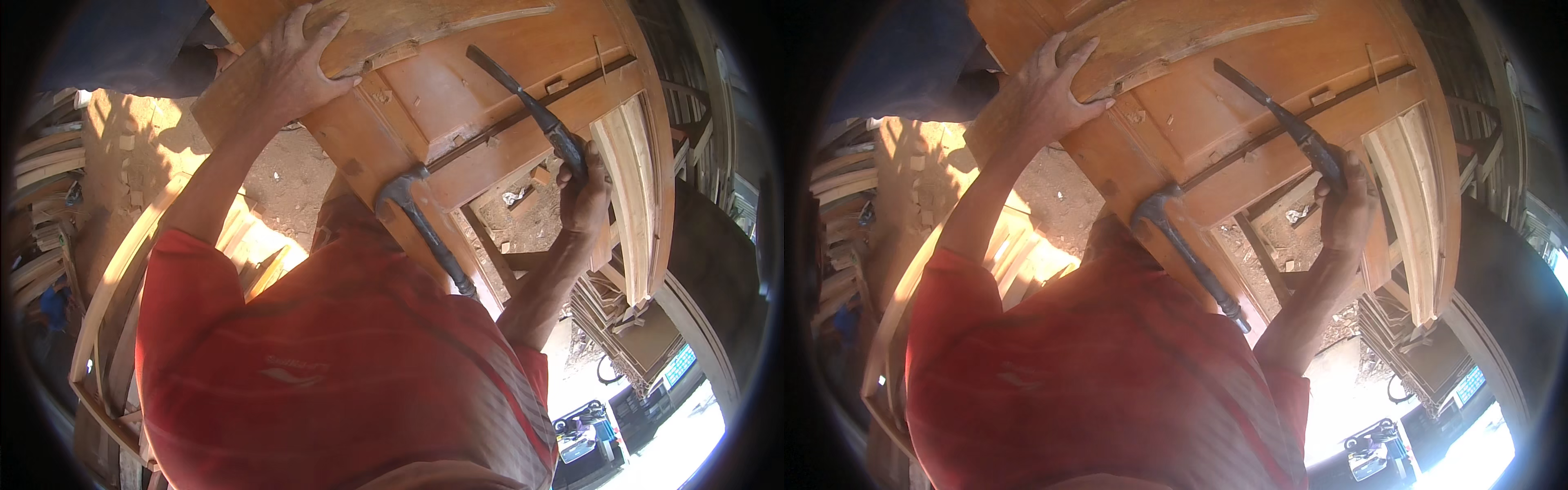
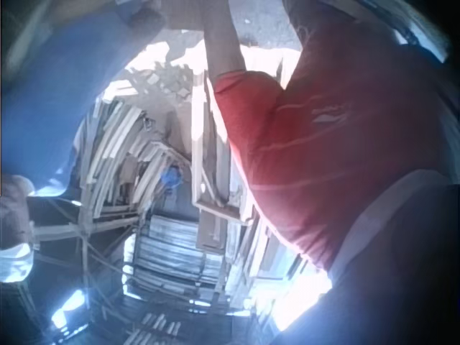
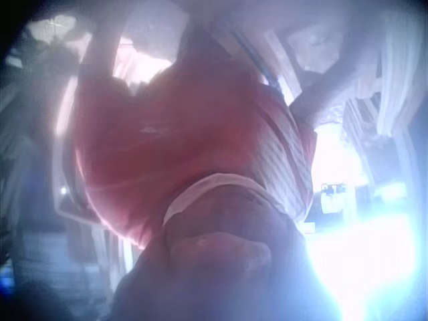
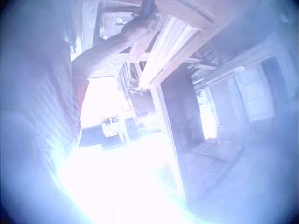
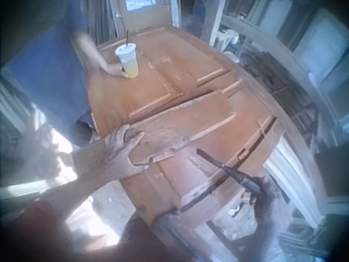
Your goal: The person repairs a wooden door by using a hammer and chisel to carve out wood, removing a piece of wood, and then fitting and hammering a new wooden panel into the door frame.
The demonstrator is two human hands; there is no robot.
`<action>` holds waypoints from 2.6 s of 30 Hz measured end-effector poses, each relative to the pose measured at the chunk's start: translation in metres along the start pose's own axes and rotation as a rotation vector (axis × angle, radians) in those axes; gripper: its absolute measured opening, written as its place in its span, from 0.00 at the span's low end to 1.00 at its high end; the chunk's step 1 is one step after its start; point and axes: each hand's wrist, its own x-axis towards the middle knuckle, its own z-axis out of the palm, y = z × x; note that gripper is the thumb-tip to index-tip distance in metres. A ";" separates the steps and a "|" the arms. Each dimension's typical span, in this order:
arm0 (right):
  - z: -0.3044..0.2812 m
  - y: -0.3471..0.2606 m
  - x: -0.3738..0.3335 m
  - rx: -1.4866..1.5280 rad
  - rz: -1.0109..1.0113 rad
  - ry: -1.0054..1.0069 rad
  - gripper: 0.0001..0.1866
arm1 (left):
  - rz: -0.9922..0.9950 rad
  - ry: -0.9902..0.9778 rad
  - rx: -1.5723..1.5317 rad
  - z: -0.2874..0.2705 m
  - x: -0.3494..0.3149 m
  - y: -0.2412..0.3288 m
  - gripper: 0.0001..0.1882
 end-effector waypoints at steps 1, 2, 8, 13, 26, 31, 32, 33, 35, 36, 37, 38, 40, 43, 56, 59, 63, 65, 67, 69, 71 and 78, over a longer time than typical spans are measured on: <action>-0.013 0.019 -0.021 0.165 -0.011 0.031 0.27 | -0.050 0.032 -0.065 0.003 -0.006 0.008 0.43; -0.018 0.035 -0.046 0.211 0.011 0.014 0.28 | -0.094 0.060 -0.135 0.005 -0.010 0.013 0.39; 0.030 0.065 -0.134 0.187 0.171 -0.100 0.21 | 0.314 0.153 -0.222 0.016 0.005 0.020 0.20; 0.060 0.070 -0.169 0.095 0.158 -0.168 0.20 | 0.308 0.116 -0.488 0.027 0.009 0.017 0.10; 0.150 0.071 -0.166 -0.238 0.259 -0.290 0.19 | -0.042 -0.344 -0.007 -0.033 -0.003 -0.008 0.66; 0.187 0.093 -0.158 -0.008 0.318 -0.325 0.15 | -0.042 -0.412 -0.193 -0.029 0.002 -0.024 0.69; 0.193 0.095 -0.155 -0.010 0.319 -0.325 0.15 | -0.032 -0.426 -0.122 -0.030 0.002 -0.023 0.69; 0.198 0.097 -0.153 0.040 0.319 -0.307 0.15 | -0.022 -0.439 -0.049 -0.031 0.002 -0.023 0.68; 0.203 0.102 -0.150 0.091 0.320 -0.288 0.15 | -0.017 -0.441 -0.046 -0.031 0.003 -0.026 0.68; 0.203 0.105 -0.150 0.154 0.338 -0.287 0.15 | -0.011 -0.442 -0.041 -0.030 0.004 -0.027 0.68; 0.204 0.107 -0.152 0.222 0.356 -0.285 0.15 | -0.007 -0.447 -0.038 -0.030 0.003 -0.029 0.68; 0.206 0.110 -0.151 0.228 0.359 -0.280 0.15 | 0.007 -0.434 -0.047 -0.029 0.003 -0.030 0.68; 0.209 0.114 -0.148 0.269 0.404 -0.301 0.15 | 0.027 -0.427 -0.055 -0.028 0.003 -0.032 0.68; 0.211 0.110 -0.151 0.268 0.394 -0.266 0.15 | 0.033 -0.402 -0.088 -0.027 0.002 -0.032 0.67; 0.217 0.096 -0.140 0.416 0.469 -0.275 0.16 | 0.112 -0.323 -0.056 -0.019 0.001 -0.039 0.65; 0.279 0.112 -0.150 0.352 0.391 -0.153 0.17 | 0.131 -0.297 -0.066 -0.018 0.003 -0.039 0.65; 0.287 0.121 -0.148 0.427 0.340 -0.150 0.18 | 0.088 -0.362 -0.078 -0.020 0.005 -0.038 0.65; 0.260 0.117 -0.144 0.360 0.376 -0.198 0.20 | 0.149 -0.324 -0.065 -0.022 0.002 -0.043 0.63; 0.235 0.100 -0.137 0.359 0.403 -0.170 0.21 | 0.220 -0.289 -0.056 -0.031 -0.007 -0.044 0.61; 0.234 0.090 -0.133 0.363 0.426 -0.123 0.22 | 0.802 -0.170 -0.235 -0.045 -0.020 -0.030 0.58; 0.241 0.082 -0.131 0.386 0.229 0.219 0.20 | 0.933 -0.245 -0.359 -0.041 -0.027 -0.003 0.50; 0.184 0.100 -0.192 -0.945 -0.198 0.570 0.22 | 1.282 -0.104 -0.669 0.035 -0.004 0.017 0.24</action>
